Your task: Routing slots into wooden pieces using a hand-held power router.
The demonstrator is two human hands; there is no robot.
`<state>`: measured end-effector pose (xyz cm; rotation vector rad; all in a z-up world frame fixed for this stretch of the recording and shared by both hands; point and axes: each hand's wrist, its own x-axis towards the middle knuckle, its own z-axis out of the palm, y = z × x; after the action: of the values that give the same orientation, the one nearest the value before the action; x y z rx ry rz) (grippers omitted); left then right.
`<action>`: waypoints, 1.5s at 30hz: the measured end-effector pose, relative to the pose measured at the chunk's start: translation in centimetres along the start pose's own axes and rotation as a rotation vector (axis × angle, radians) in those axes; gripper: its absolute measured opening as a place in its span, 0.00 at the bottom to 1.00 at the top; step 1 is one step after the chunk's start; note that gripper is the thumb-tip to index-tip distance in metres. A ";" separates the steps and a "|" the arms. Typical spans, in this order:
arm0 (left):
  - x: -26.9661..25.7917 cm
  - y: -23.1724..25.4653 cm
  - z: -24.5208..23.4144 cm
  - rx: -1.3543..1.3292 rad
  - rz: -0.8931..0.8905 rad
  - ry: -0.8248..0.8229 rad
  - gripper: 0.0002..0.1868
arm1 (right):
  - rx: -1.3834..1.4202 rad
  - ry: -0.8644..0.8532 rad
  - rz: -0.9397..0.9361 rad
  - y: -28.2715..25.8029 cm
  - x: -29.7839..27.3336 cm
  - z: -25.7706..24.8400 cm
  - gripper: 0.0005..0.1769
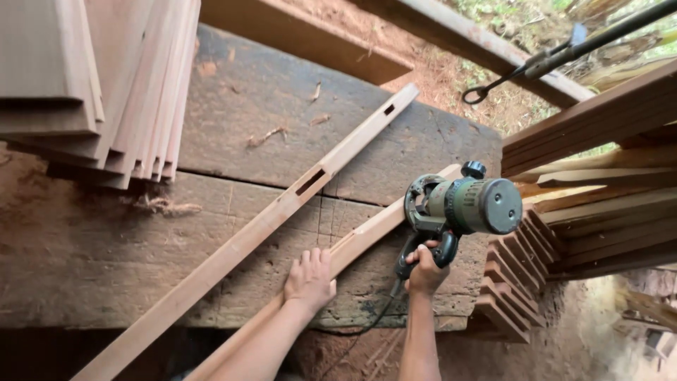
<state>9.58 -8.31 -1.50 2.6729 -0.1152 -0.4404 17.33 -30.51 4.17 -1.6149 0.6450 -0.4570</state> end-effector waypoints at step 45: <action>0.7 -0.5 4.9 -0.138 0.003 0.109 0.26 | 0.093 0.103 0.015 0.4 -3.9 4.8 0.16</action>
<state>8.67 -9.90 -6.08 2.5541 -0.0538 -0.2898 17.29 -24.41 3.31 -1.5048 0.7025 -0.5538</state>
